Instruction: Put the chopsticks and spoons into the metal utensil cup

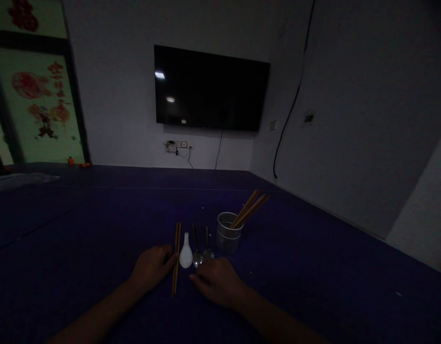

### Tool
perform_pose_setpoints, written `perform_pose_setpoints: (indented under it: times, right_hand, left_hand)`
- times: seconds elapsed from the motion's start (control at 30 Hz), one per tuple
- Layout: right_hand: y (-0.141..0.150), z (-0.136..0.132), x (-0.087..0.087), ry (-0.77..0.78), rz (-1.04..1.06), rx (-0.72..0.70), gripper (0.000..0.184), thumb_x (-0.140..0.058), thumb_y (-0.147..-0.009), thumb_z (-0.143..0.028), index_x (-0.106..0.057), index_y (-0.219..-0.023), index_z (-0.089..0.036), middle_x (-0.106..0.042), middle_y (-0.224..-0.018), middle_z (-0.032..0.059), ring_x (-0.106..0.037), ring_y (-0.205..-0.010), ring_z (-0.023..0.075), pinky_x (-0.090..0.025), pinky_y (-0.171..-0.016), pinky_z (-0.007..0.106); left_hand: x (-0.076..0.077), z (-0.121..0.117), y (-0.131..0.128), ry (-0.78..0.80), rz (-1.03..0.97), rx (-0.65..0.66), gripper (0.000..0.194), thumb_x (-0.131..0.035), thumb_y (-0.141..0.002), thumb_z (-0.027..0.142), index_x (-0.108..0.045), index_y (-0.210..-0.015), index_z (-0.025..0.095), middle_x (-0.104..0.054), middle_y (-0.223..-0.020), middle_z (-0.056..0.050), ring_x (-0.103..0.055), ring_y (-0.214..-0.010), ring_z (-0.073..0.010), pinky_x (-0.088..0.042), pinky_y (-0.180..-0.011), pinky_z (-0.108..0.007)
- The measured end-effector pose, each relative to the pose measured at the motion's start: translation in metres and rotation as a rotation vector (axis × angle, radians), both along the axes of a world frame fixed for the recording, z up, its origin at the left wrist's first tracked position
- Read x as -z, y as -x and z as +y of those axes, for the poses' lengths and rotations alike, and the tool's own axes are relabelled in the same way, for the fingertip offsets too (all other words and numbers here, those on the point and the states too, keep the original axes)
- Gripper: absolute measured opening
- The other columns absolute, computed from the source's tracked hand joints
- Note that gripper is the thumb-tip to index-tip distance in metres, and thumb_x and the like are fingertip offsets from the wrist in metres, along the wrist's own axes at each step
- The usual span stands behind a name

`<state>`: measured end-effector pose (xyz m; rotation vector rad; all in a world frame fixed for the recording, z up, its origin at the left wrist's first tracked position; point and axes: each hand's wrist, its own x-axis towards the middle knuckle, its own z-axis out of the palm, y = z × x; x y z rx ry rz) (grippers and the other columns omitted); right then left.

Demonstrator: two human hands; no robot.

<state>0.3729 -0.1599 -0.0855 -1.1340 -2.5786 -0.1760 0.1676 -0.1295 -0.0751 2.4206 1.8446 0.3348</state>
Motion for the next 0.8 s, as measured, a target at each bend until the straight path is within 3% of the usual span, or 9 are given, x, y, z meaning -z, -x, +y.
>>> perform_pose_setpoints:
  times: [0.8]
  right_hand:
    - [-0.0009, -0.0014, -0.0001, 0.015, -0.024, -0.017, 0.032, -0.043, -0.091, -0.034, -0.064, -0.074, -0.018, -0.069, -0.074, 0.0021, -0.063, -0.068, 0.0149, -0.036, -0.056, 0.023]
  left_hand:
    - [-0.0024, -0.0038, -0.0015, -0.039, 0.035, 0.025, 0.037, -0.030, -0.091, 0.041, -0.056, -0.075, 0.020, -0.066, -0.076, -0.004, -0.062, -0.069, -0.0175, -0.035, -0.057, -0.025]
